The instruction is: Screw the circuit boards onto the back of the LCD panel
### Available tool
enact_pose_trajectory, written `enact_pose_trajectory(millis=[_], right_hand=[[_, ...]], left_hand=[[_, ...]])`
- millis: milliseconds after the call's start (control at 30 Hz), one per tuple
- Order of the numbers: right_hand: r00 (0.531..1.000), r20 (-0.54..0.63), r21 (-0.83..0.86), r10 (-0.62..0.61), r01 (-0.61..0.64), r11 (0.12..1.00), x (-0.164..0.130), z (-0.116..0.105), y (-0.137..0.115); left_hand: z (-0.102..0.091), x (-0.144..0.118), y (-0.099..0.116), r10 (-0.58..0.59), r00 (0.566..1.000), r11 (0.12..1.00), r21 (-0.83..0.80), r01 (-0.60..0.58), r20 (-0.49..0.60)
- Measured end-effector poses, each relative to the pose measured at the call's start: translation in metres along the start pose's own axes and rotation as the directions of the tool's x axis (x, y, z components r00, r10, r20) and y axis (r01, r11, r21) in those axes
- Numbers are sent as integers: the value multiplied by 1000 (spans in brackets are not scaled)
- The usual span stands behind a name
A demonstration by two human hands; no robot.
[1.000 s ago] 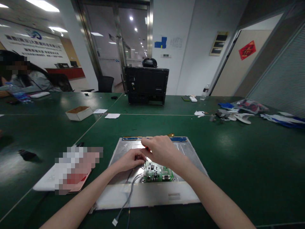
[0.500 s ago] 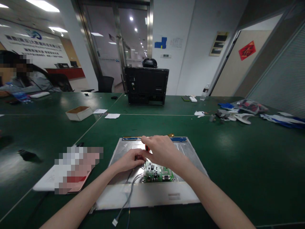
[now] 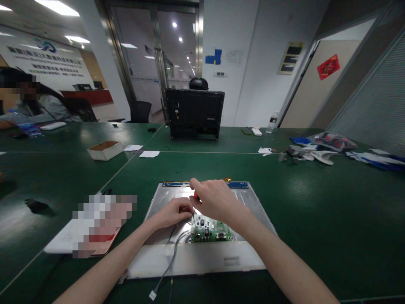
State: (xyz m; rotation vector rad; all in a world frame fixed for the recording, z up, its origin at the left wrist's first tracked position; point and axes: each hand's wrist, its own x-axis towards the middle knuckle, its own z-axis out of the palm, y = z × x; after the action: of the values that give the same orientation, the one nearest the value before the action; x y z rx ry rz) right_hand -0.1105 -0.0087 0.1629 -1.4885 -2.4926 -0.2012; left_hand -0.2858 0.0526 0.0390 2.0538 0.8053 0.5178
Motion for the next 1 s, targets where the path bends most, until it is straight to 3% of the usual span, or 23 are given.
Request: enact_pose_trajectory(millis=[300,567,900,1000], right_hand=[[997,-27,57,-68,69,996,-2,-1,0],[1000,7,6,-14,14,1000,-1,0,2],[997,-32,65,-70,72,995,-3,-1,1],[998,-28,51,-58,59,997,-2,1,2]], left_hand=[[-2,2,2,61,998,996,63,-60,-23],[-1,0,-1,-28,1000,999,-16,28,11],[-1,2,1,60,998,998,20,-59,-4],[-1,1,1,34,999,999,16,-34,-2]])
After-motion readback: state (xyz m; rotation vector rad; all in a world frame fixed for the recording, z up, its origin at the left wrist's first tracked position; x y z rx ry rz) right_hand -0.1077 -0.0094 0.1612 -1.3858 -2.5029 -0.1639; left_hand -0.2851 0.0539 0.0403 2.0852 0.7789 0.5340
